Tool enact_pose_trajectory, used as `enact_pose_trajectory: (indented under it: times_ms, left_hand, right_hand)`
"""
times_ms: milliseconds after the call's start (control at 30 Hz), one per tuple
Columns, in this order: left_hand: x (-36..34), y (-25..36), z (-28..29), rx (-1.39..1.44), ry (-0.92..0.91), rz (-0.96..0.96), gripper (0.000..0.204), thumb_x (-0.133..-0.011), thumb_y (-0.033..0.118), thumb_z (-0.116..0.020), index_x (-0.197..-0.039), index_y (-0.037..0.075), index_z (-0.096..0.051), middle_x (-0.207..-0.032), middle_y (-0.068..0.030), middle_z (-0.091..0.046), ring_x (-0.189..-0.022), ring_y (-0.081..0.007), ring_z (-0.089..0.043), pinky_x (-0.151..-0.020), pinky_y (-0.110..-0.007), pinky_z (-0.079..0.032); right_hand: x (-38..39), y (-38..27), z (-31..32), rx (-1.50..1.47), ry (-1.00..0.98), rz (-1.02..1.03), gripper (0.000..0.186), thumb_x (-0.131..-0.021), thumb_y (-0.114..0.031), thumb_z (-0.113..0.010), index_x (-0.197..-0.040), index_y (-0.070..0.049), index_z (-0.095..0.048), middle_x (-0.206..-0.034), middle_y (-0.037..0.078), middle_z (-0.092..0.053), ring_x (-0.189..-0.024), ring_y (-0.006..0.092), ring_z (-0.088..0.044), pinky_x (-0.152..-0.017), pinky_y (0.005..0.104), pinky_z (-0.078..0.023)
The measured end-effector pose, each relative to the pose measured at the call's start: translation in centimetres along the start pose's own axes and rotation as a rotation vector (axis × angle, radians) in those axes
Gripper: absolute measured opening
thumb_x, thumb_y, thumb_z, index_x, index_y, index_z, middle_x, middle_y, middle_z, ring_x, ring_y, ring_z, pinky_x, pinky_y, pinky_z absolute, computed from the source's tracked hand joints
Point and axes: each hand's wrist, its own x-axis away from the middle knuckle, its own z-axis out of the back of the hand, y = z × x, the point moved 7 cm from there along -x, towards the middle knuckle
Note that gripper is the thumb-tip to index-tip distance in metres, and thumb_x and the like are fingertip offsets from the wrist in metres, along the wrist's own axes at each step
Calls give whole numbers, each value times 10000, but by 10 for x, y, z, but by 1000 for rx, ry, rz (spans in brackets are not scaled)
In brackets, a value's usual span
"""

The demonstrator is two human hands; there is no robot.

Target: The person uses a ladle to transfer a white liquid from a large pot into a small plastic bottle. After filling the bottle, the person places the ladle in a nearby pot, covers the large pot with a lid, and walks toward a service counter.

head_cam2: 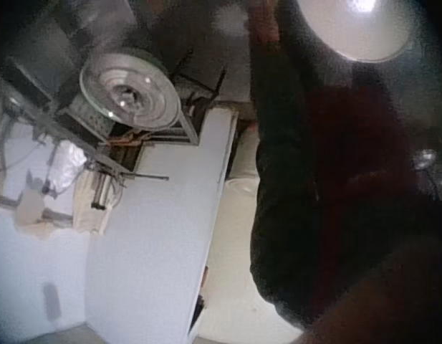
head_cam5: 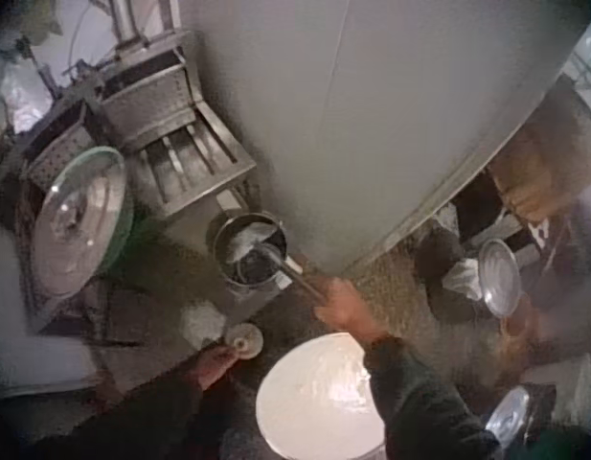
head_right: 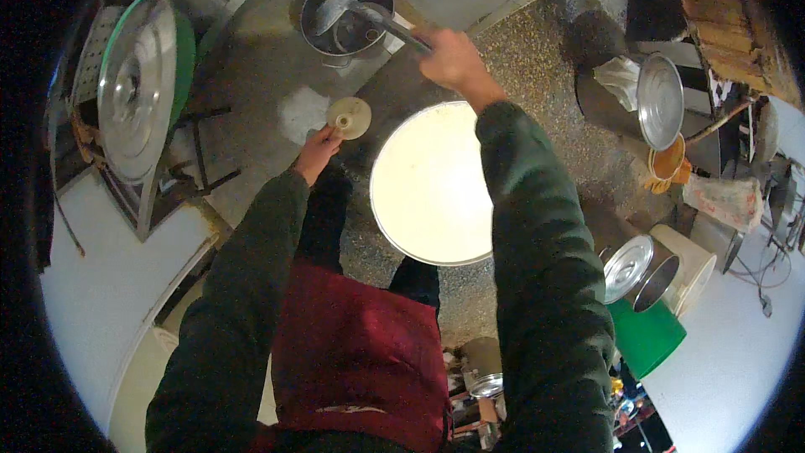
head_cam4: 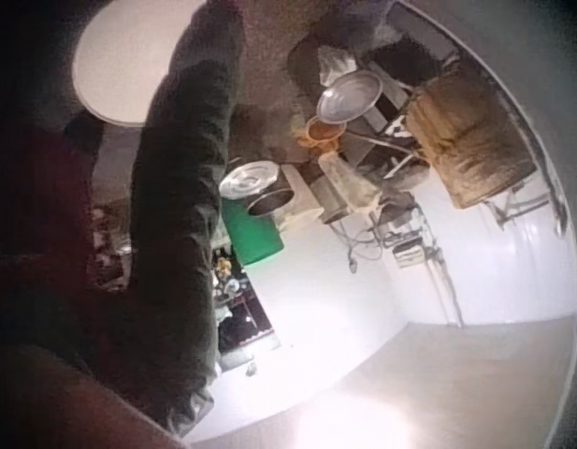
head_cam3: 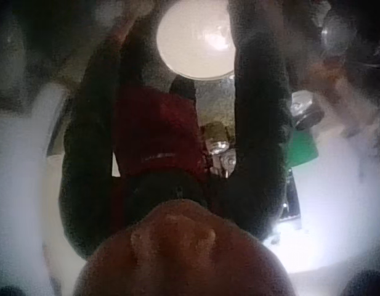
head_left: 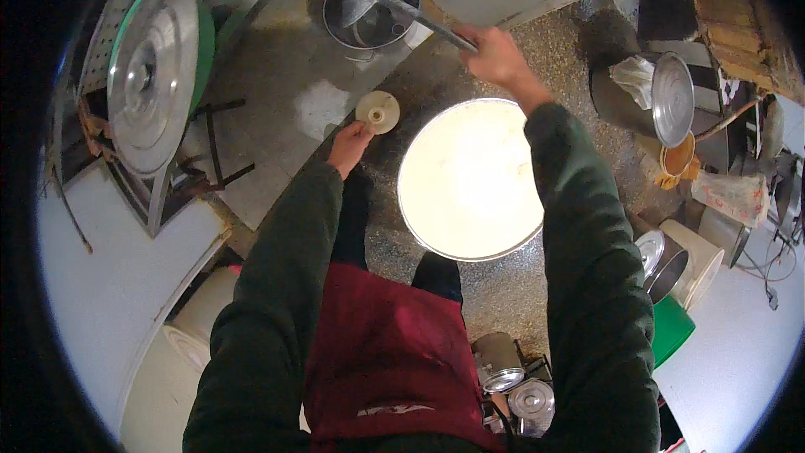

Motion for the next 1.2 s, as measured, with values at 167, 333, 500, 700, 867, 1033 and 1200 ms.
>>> enact_pose_trajectory:
  times_ms: [167,333,500,700,867,1033,1200]
  left_hand:
    - [-69,3,-48,-148,-15,-172,390,-1101,365,-688,-1194,-11,-735,-1015,-148,-777,-939,-234,-721,-831,-406,-530]
    - [-134,22,-90,-241,7,-295,371,-1080,360,-695,-1196,10,-743,-931,-164,-769,-875,-270,-730,-793,-421,-527]
    - [-218,41,-139,-286,-84,-288,487,-1091,443,-709,-1315,11,-731,-1132,-82,-761,-1029,-191,-664,-907,-381,-518]
    - [-293,44,-165,-407,-31,-260,483,-1089,400,-675,-1369,8,-718,-1310,-219,-766,-1270,-414,-700,-1041,-481,-537]
    - [-316,34,-170,-414,-205,-169,619,-1135,450,-628,-1622,85,-511,-1610,-189,-571,-1438,-434,-571,-1169,-557,-513]
    - [-308,43,-153,-411,-127,-223,646,-1059,373,-758,-1573,76,-503,-1587,-194,-563,-1450,-388,-564,-1189,-551,-506]
    - [-243,56,-105,-451,-93,-173,886,-1007,420,-814,-1680,48,-372,-1724,-246,-395,-1578,-434,-417,-1263,-565,-425]
  right_hand:
    - [-62,32,-45,80,25,27,556,-832,-192,-732,-1385,-155,-775,-1085,231,-806,-1056,444,-760,-1001,508,-596]
    - [-39,62,-30,111,336,-171,564,-889,-274,-813,-1418,-97,-730,-1216,207,-781,-1125,416,-742,-1008,493,-597]
    - [192,16,-61,-221,421,-243,213,-977,10,-741,-1187,-25,-734,-1075,187,-759,-952,349,-760,-835,403,-600]
    - [405,-54,-184,-572,116,-695,196,-989,5,-729,-1177,-33,-769,-1095,182,-773,-954,369,-774,-825,416,-616]
    - [474,-96,-214,-644,47,-773,251,-993,18,-730,-1235,-36,-772,-1129,167,-782,-1004,357,-778,-852,412,-624]
    - [479,-92,-205,-762,137,-853,249,-996,24,-729,-1236,-27,-773,-1140,176,-784,-1068,338,-780,-908,401,-616]
    - [461,-94,-183,-622,89,-682,242,-1013,-7,-715,-1248,-27,-774,-1165,178,-789,-1094,334,-775,-951,413,-606]
